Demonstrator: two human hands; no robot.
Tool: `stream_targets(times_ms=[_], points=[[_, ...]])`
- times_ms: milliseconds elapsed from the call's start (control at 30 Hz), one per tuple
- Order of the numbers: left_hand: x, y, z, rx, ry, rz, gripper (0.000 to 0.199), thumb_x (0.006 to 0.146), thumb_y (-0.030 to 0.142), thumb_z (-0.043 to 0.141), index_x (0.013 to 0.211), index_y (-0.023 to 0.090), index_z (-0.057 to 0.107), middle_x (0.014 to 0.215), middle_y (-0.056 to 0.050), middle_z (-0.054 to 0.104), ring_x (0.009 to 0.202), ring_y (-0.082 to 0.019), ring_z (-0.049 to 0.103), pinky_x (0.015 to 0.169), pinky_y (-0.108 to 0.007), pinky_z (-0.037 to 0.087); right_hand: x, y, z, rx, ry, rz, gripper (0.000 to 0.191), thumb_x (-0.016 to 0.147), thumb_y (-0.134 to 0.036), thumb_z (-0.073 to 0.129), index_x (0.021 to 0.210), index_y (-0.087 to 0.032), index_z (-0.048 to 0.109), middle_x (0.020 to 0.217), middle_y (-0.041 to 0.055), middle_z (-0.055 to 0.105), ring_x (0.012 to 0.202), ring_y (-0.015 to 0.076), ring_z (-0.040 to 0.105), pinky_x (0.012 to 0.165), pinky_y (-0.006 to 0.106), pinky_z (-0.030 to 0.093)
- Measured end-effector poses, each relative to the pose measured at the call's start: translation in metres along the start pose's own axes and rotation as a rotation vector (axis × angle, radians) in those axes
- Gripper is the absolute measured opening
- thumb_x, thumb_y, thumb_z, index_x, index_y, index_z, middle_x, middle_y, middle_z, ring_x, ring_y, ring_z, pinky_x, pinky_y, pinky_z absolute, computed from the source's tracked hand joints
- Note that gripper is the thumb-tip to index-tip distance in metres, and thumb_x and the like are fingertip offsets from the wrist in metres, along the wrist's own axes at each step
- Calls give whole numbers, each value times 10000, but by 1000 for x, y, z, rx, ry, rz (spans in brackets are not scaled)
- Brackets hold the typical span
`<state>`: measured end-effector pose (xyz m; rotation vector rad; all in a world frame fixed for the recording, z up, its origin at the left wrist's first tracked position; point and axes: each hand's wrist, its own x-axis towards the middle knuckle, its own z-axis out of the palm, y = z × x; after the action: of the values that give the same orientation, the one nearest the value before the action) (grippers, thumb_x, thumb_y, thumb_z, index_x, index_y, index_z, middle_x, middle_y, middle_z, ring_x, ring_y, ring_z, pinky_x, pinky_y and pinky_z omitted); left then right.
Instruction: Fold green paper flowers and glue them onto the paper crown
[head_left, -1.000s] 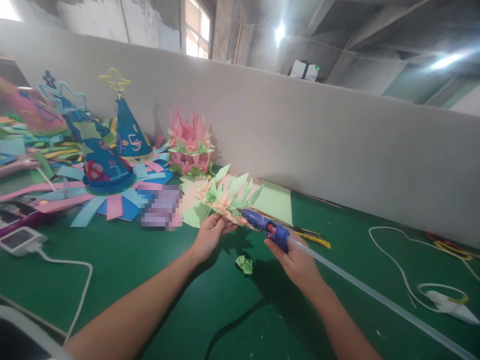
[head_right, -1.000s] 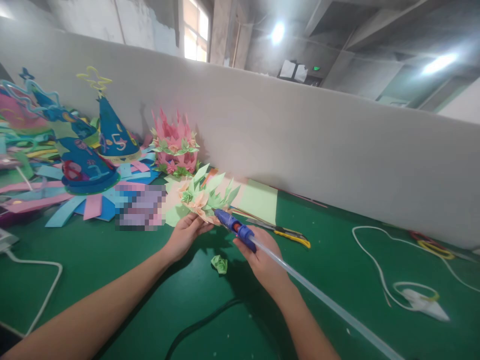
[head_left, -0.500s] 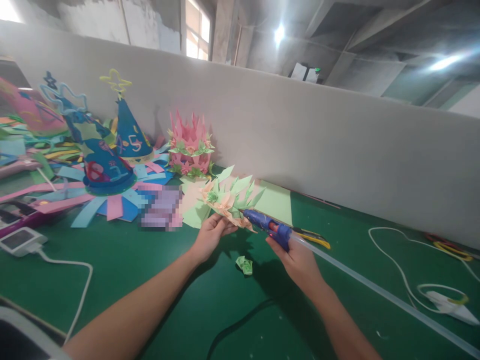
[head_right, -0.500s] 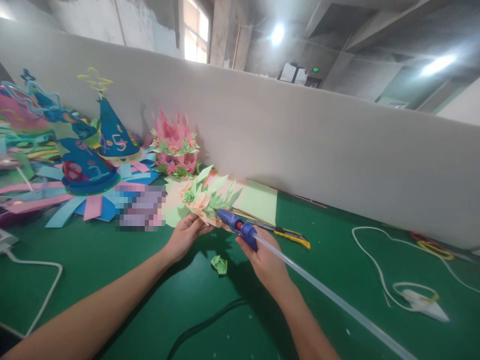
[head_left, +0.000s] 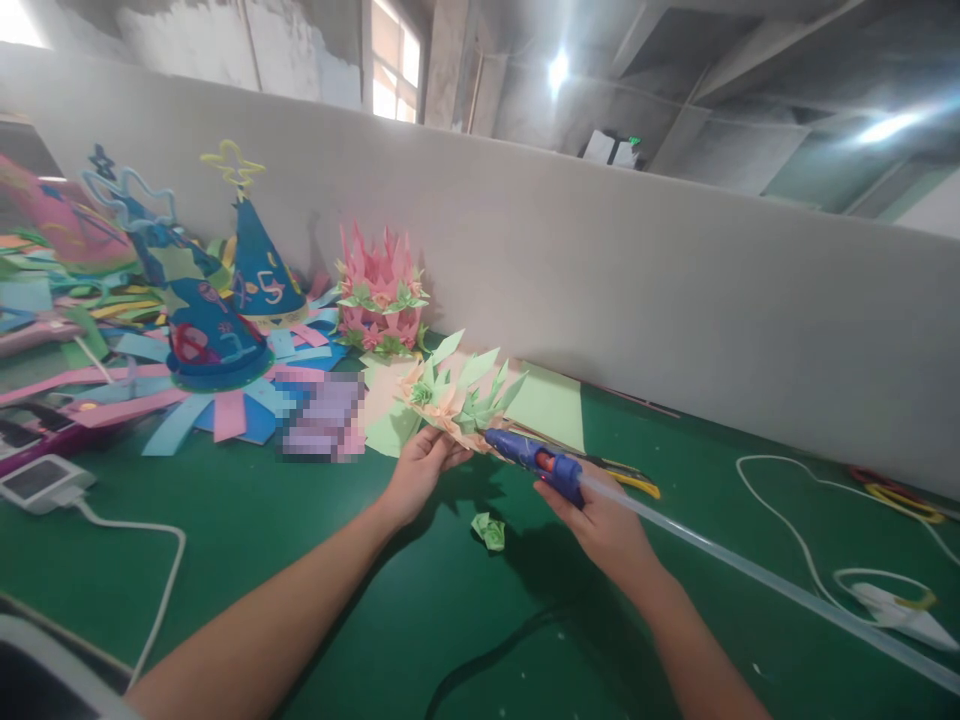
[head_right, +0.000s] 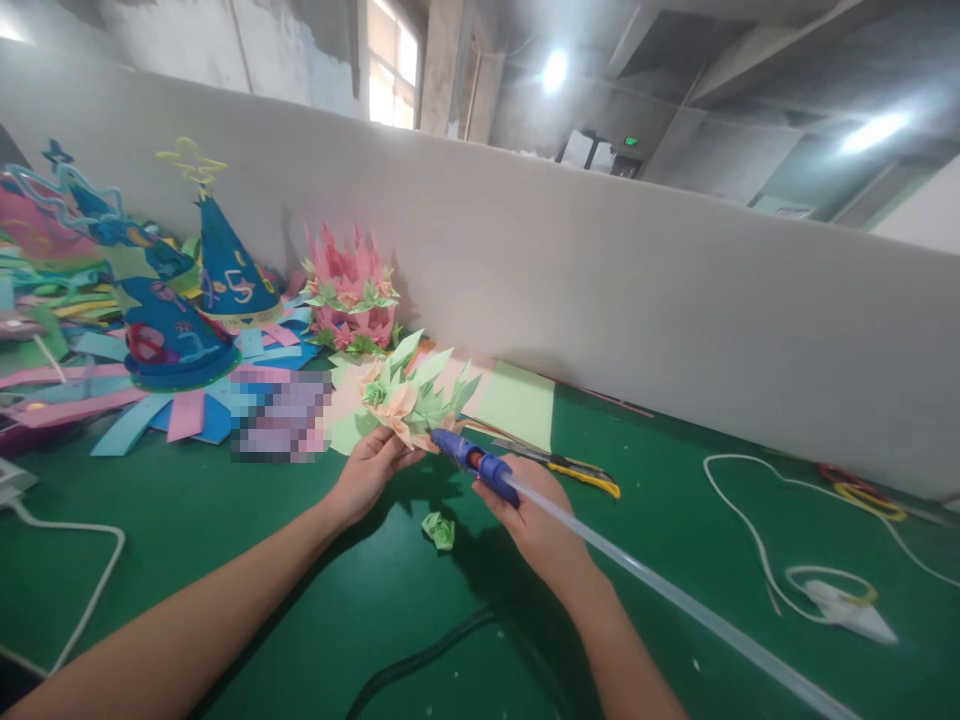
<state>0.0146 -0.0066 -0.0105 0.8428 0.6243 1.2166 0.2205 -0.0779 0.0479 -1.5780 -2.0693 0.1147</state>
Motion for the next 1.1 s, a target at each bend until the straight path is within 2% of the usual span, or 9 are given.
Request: stream_targets(times_ms=[67, 167, 300, 367, 433, 533, 667, 933, 1100], points=[[0, 1, 0, -2, 20, -2, 304, 705, 389, 673, 886, 146, 649, 918, -64, 700, 855, -187, 648, 874, -349, 474, -1, 0, -1, 68, 17, 40, 322, 845, -472, 459, 916, -202, 620, 894, 64, 656, 813, 242, 597, 696, 334, 452], [1, 2, 2, 2, 55, -11, 344, 674, 392, 694, 906, 144, 642, 936, -68, 695, 848, -185, 646, 858, -344, 478, -2, 4, 1, 232, 89, 175, 374, 828, -498, 476, 1027, -197, 574, 869, 57, 657, 768, 223, 601, 679, 327, 465], [2, 2, 1, 42, 78, 13, 346, 654, 403, 702, 867, 136, 649, 901, -65, 690, 811, -171, 638, 826, -312, 478, -1, 16, 6, 503, 129, 280, 351, 824, -525, 469, 831, -184, 553, 601, 2, 569, 557, 149, 536, 586, 278, 459], [4, 1, 0, 62, 104, 36, 316, 654, 404, 699, 822, 140, 657, 841, -47, 688, 769, -155, 628, 813, -297, 474, 1, 25, 9, 657, 150, 316, 365, 818, -540, 470, 783, -183, 535, 593, -3, 557, 532, 135, 525, 552, 263, 455], [5, -2, -3, 68, 128, 57, 289, 656, 399, 699, 798, 149, 662, 809, -29, 682, 746, -139, 615, 812, -282, 466, 2, 35, 11, 691, 161, 381, 385, 798, -555, 493, 805, -177, 562, 641, 8, 594, 567, 144, 552, 554, 259, 456], [7, -5, -6, 62, 148, 78, 268, 662, 392, 698, 795, 162, 665, 796, -12, 674, 731, -121, 598, 811, -264, 458, 2, 47, 14, 526, 103, 433, 415, 785, -557, 504, 802, -161, 624, 722, 31, 645, 668, 176, 588, 603, 264, 445], [8, -7, -8, 64, 163, 92, 252, 680, 386, 688, 789, 160, 660, 797, -18, 667, 747, -126, 594, 820, -270, 456, -2, 57, 21, 283, 33, 428, 428, 783, -552, 496, 794, -146, 633, 650, 19, 628, 601, 173, 565, 558, 261, 403], [9, -5, -7, 50, 166, 98, 260, 677, 394, 687, 795, 166, 652, 785, -14, 662, 775, -133, 599, 825, -272, 455, -1, 63, 34, 72, -33, 413, 393, 765, -558, 512, 758, -170, 571, 668, 21, 627, 614, 184, 582, 558, 270, 397], [8, -4, -6, 46, 170, 88, 269, 669, 390, 692, 793, 155, 652, 792, -21, 657, 760, -129, 594, 813, -274, 457, 1, 41, 22, -128, 83, 267, 277, 784, -448, 554, 793, -172, 569, 794, 63, 621, 746, 223, 563, 640, 320, 405]])
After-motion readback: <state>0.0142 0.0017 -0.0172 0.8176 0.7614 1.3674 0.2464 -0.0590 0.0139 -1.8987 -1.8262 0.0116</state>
